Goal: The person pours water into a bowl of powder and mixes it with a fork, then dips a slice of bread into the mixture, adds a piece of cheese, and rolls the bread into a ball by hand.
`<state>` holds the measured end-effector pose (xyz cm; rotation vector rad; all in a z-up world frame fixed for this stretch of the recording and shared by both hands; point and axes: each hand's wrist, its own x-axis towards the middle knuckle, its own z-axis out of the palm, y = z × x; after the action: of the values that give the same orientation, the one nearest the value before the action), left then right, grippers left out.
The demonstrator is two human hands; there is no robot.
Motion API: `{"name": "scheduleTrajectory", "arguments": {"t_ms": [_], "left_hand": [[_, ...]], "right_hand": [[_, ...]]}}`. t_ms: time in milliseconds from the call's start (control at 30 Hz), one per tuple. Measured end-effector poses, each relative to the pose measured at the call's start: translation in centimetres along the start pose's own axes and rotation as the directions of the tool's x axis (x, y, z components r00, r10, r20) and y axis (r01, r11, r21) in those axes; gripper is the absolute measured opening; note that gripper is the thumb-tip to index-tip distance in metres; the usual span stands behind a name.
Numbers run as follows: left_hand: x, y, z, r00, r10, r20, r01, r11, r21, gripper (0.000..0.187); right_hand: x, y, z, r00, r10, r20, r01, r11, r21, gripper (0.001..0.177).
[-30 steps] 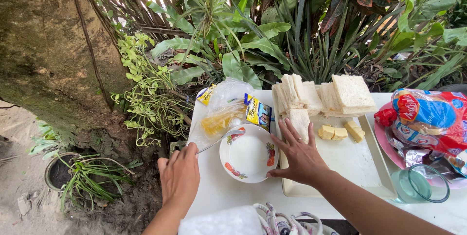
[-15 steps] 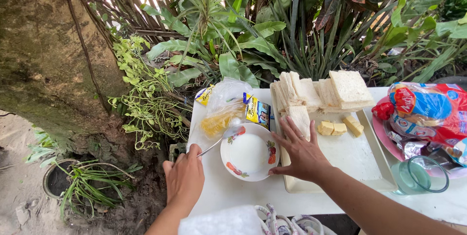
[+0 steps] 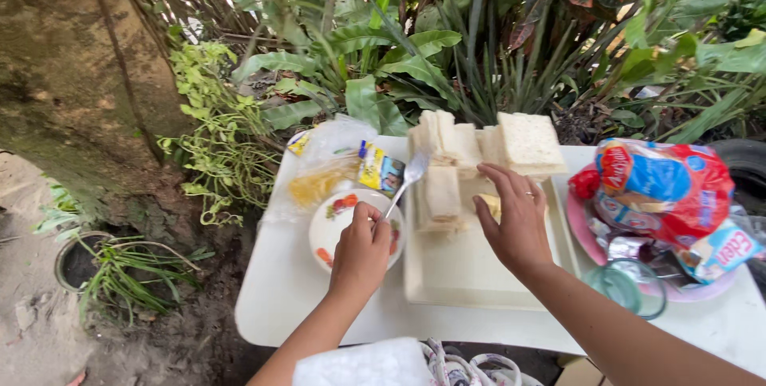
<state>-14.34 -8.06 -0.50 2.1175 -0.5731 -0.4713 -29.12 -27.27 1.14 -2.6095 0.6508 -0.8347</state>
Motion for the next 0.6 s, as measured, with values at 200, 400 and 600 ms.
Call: {"name": "scheduleTrajectory", "arguments": {"t_ms": [200, 400, 600], "left_hand": [[-2.7, 1.2, 4.5, 0.998, 0.071, -0.004, -0.07, 0.993, 0.099, 0.029], [-3.2, 2.2, 9.0, 0.98, 0.104, 0.171, -0.147, 0.954, 0.263, 0.028], [-3.5, 3.4, 8.6, 0.899, 0.372, 0.231, -0.436, 0.811, 0.39, 0.017]], "right_hand": [[0.0, 6.2, -3.7, 0.991, 0.055, -0.122, -0.052, 0.998, 0.027, 0.031], [1.6, 11.1, -3.4, 0.98, 0.169, -0.103, -0.154, 0.978, 0.14, 0.033], [4.9, 14.5, -1.5, 0.897, 0.441, 0.018, -0.43, 0.865, 0.258, 0.048]]}}
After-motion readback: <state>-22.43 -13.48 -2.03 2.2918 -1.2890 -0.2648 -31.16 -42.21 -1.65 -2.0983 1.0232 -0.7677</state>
